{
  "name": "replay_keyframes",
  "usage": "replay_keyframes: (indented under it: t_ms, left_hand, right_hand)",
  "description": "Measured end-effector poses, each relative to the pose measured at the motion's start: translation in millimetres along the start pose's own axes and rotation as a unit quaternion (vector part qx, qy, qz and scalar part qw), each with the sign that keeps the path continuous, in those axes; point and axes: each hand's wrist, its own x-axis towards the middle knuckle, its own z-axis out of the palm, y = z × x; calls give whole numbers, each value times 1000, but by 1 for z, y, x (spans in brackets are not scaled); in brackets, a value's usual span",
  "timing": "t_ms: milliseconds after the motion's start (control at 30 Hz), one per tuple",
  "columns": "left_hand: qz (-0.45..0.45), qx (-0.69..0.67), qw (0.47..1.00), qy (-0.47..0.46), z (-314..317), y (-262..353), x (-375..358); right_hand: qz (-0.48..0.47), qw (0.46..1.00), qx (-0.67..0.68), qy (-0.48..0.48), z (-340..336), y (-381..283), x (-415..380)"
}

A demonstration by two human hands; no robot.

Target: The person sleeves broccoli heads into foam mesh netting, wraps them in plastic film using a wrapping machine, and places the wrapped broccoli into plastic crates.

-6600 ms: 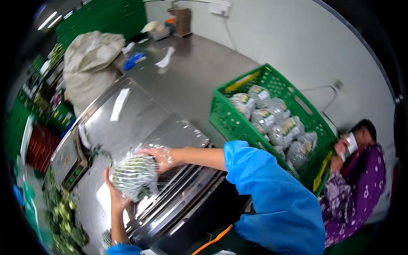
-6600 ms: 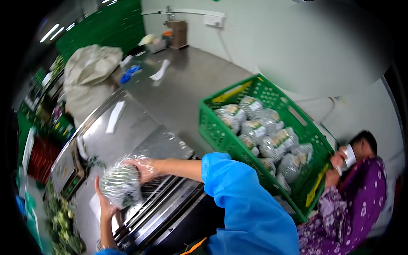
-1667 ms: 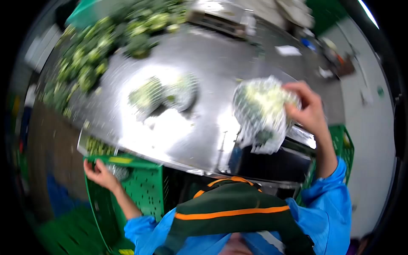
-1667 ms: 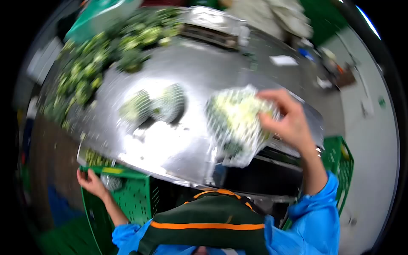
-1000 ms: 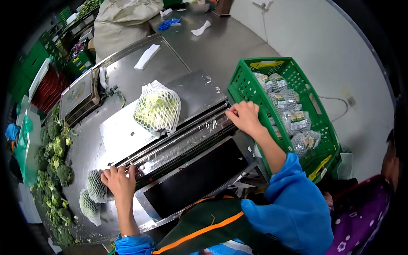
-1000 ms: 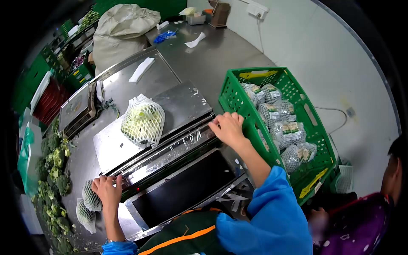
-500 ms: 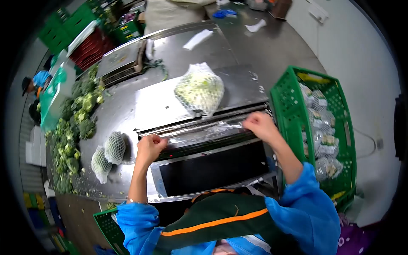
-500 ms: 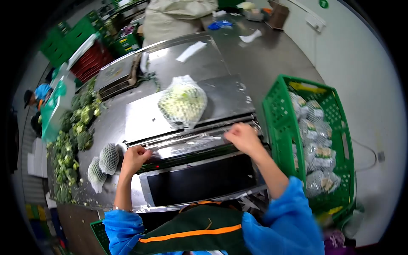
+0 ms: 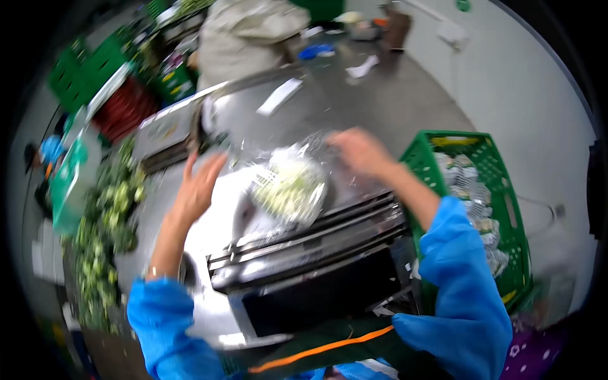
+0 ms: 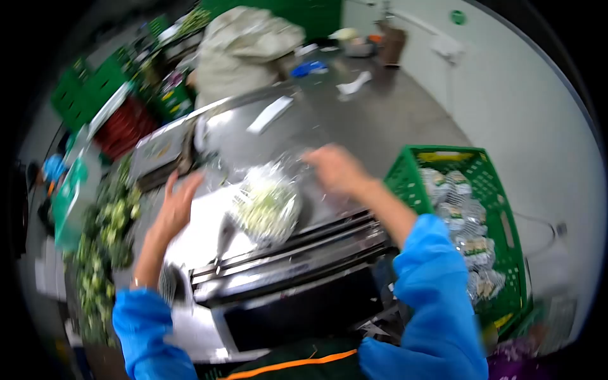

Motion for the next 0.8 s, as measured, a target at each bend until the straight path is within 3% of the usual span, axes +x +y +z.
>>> replay_keyframes:
  t_ms: [33, 67, 100, 133, 167, 200, 267, 300, 333, 400, 433, 467, 500, 533, 567, 600, 667, 700, 733, 800]
  left_hand:
    - [5, 4, 998, -58, 25, -1, -4]
    - [3, -100, 991, -88, 30, 10, -5]
    - [-15, -173, 982, -81, 47, 20, -6]
    - [-44, -249, 962, -102, 54, 33, -1]
    - [-73, -357, 929, -61, 71, 42, -1]
    - [-103, -457, 883, -20, 78, 51, 5]
    - [-155, -575, 801, -56, 62, 57, 10]
    - [-125, -626, 769, -36, 63, 54, 5]
    - [-180, -650, 738, -19, 61, 67, -5]
    - [-227, -706, 666, -80, 4, 100, -15]
    - [-229, -707, 658, -120, -7, 118, -28]
    - [-241, -706, 647, -158, -17, 137, -49]
    - [-257, -737, 596, -191, -13, 156, -76]
    - [-272, -764, 546, -210, -8, 174, -99]
    - [-298, -737, 522, -308, -22, 188, -107]
    - [-322, -707, 484, -402, -38, 192, -119]
    - [-390, -804, 263, -363, -32, 206, -170]
    - [-397, -869, 69, -289, -26, 207, -195]
    - [-392, -884, 29, -251, -37, 209, -207]
    - [-306, -825, 379, -288, -56, 215, -217]
  right_hand:
    - [0, 992, 120, -47, 5, -20, -4]
    - [-103, 987, 113, -58, 26, -21, -9]
    - [-73, 983, 117, -119, 37, -31, -15]
    - [-54, 960, 248, -121, 52, -38, -14]
    - [-43, 934, 339, -101, 64, -41, -13]
    - [18, 935, 328, -133, 50, -51, -4]
    - [29, 936, 338, -91, 36, -62, -4]
    - [59, 926, 363, -88, 24, -68, -7]
    - [90, 912, 390, -88, 9, -76, -14]
    - [107, 892, 433, -77, -7, -97, -43]
    - [90, 904, 410, -86, -13, -109, -66]
    - [120, 900, 393, -147, -26, -125, -91]
    - [143, 878, 418, -183, -33, -140, -116]
    - [182, 835, 473, -215, -24, -152, -150]
    - [184, 808, 508, -235, -24, -163, -175]
    - [285, 706, 572, -305, -33, -179, -188]
    - [513, 388, 727, -240, -29, -197, -239]
    - [504, 393, 716, -279, -5, -193, -279]
    - [492, 400, 706, -315, 22, -186, -299]
    - [444, 334, 800, -226, -40, -208, -262]
